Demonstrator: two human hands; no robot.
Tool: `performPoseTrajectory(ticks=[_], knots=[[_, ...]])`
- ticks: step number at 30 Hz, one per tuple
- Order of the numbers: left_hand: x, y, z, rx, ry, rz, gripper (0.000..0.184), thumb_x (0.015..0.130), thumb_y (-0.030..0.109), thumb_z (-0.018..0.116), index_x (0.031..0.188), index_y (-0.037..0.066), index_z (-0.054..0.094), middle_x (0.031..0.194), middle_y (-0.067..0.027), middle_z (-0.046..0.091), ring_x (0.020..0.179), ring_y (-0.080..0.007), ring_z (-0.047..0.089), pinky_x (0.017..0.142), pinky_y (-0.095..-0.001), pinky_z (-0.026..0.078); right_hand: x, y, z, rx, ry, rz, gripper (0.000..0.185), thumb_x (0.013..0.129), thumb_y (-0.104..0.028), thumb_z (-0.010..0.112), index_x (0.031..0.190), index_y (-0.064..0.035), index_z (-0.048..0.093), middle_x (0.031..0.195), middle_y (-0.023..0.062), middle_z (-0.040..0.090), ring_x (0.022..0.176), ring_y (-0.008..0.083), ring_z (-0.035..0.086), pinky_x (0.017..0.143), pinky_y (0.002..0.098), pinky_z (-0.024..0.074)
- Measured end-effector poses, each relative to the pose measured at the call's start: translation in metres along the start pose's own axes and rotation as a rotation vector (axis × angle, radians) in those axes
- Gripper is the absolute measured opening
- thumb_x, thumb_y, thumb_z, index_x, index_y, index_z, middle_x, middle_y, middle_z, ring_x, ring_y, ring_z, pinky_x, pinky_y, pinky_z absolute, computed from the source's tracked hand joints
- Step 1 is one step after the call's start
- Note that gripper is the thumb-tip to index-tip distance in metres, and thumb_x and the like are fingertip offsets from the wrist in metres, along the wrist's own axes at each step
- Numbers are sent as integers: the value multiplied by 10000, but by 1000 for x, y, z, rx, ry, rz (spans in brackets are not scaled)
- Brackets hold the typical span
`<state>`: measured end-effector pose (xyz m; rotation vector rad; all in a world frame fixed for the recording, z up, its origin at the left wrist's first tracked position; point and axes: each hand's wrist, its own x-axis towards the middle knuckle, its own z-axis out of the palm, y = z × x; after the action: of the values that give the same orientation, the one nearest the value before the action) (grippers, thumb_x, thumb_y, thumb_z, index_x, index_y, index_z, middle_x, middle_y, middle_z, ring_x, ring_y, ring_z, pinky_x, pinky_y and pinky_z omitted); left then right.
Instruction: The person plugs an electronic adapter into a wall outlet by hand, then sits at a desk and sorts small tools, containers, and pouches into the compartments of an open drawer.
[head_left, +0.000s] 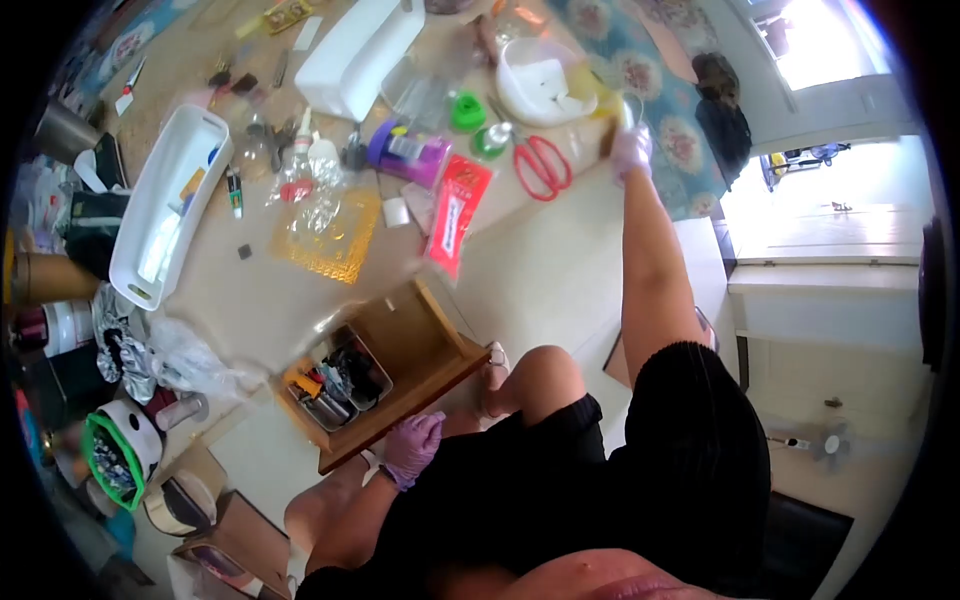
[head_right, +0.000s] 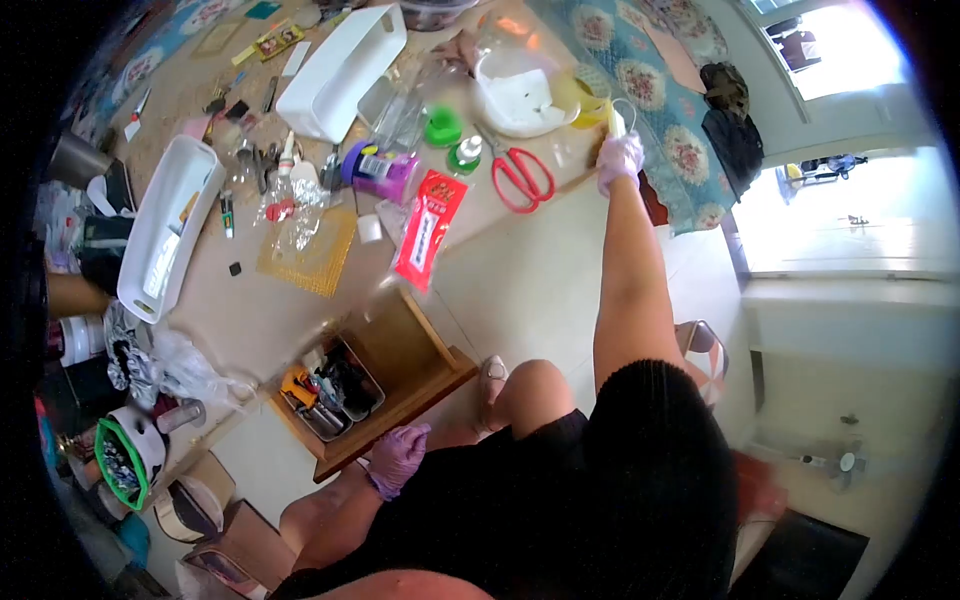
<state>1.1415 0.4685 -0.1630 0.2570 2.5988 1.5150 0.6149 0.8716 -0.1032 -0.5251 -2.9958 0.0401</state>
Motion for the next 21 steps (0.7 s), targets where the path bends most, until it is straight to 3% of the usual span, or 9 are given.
performPoseTrajectory(ticks=[3,6,7,9,11,13,15,17,21], knots=[[19,57,-2,-132,-95,-191,147,925,169,574,1014,84,655,918,-140,683,838,-317,653,716,-397,522,-46,47,-22,90,199,-427,380,962,-332,422,1135,-23,559,1137,231,563,1091,348,557,929,420,467],[57,126,-8,-260,-153,-271,172,940,185,558,1037,71,643,957,-178,673,867,-340,646,730,-390,521,-111,39,-113,1486,-281,185,463,935,-268,569,1329,-39,490,1037,49,558,892,156,518,755,307,437],[79,158,-17,-279,-258,-401,217,961,206,544,1088,48,622,944,-170,680,856,-290,668,736,-355,519,-121,66,-120,1635,-385,25,458,910,-197,605,1330,-52,494,1079,46,556,916,136,509,767,291,428],[125,227,-16,-508,-164,-509,274,963,232,562,1123,14,607,903,-112,682,820,-218,660,732,-333,513,-166,66,-206,1566,-360,111,472,909,-147,585,1349,-34,460,1160,70,537,1018,142,506,864,278,423],[182,290,-5,-601,-46,-328,360,964,252,573,1221,0,557,895,-80,668,847,-166,632,766,-312,505,-194,74,-268,1574,-346,42,495,916,-125,564,1377,-28,412,1209,81,525,1099,149,499,941,282,412],[247,382,-17,-760,-184,-280,589,881,174,665,1376,31,379,1329,-153,455,1163,-237,516,968,-328,445,-206,91,-325,1612,-348,-53,514,925,-119,549,1400,-28,376,1232,84,518,1147,154,493,986,291,402],[296,468,-3,-832,-72,-140,705,837,178,717,1405,49,321,1313,-137,477,1182,-206,497,1006,-332,411,-215,110,-383,1734,-424,54,505,925,-80,557,1388,-38,358,1257,100,510,1218,177,472,1045,320,374],[334,522,15,-1134,-311,-67,688,819,169,738,1375,59,347,1323,-131,474,1186,-188,487,1020,-339,397,-211,137,-405,1765,-394,-35,487,902,-36,572,1349,-40,380,1263,102,506,1218,183,472,1039,329,380],[369,600,46,-923,-343,154,620,785,137,772,1281,84,404,1277,-104,497,1143,-178,517,976,-342,441,-189,195,-438,1658,-257,-80,407,835,84,599,1196,-45,459,1250,92,513,1178,194,500,1018,341,398]])
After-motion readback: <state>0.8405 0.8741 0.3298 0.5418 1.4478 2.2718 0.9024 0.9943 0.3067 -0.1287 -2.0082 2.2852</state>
